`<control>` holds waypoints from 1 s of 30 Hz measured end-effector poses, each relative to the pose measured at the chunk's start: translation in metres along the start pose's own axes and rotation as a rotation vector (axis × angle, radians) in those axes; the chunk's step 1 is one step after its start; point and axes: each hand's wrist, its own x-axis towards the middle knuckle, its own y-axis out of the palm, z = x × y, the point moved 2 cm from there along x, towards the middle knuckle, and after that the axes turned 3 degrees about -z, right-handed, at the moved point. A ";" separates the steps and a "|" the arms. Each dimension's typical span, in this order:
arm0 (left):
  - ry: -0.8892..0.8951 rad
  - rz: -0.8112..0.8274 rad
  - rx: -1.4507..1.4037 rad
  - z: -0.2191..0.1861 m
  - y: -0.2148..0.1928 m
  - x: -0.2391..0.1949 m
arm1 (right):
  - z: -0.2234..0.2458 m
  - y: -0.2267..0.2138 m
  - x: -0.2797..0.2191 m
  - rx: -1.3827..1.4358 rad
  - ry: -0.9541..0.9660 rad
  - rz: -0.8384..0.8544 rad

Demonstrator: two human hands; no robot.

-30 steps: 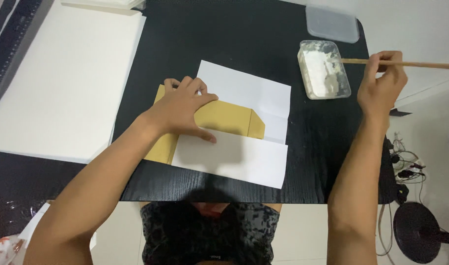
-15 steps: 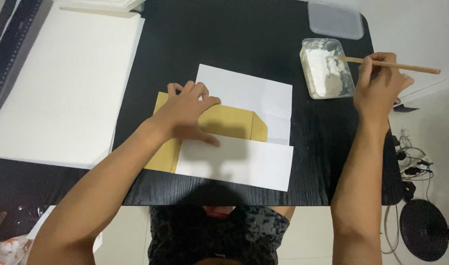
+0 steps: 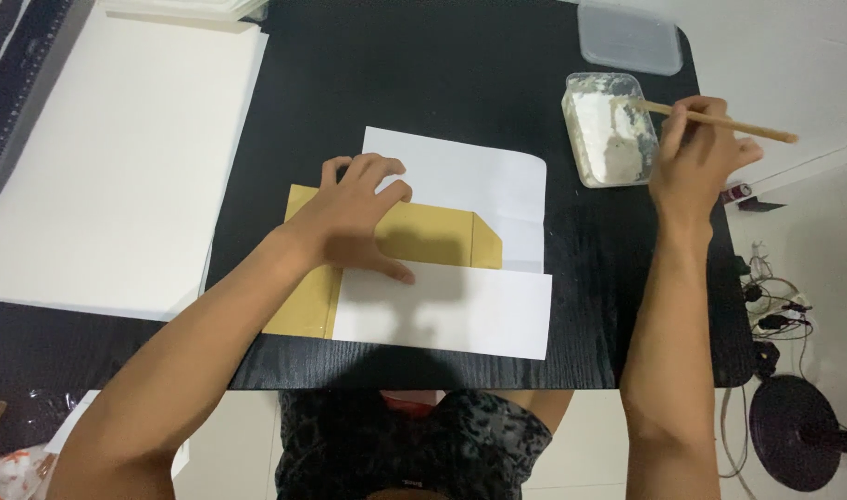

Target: The person folds a white sheet of paper over a small cardboard box and then uses a brush to apply white glue from a container onto the paper surface. The person repeatedly dips the brush and spreads the glue across the paper.

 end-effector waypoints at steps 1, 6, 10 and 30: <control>-0.002 0.001 -0.001 0.003 0.003 0.000 | 0.002 -0.002 0.000 0.001 0.000 0.002; 0.011 -0.007 0.002 0.001 0.001 -0.002 | 0.001 0.004 -0.002 0.061 -0.007 0.014; -0.014 0.031 0.000 0.001 0.002 -0.002 | 0.010 -0.012 0.003 0.087 0.042 0.028; -0.049 0.057 -0.002 -0.004 -0.003 -0.002 | 0.001 -0.024 -0.002 0.090 0.149 -0.001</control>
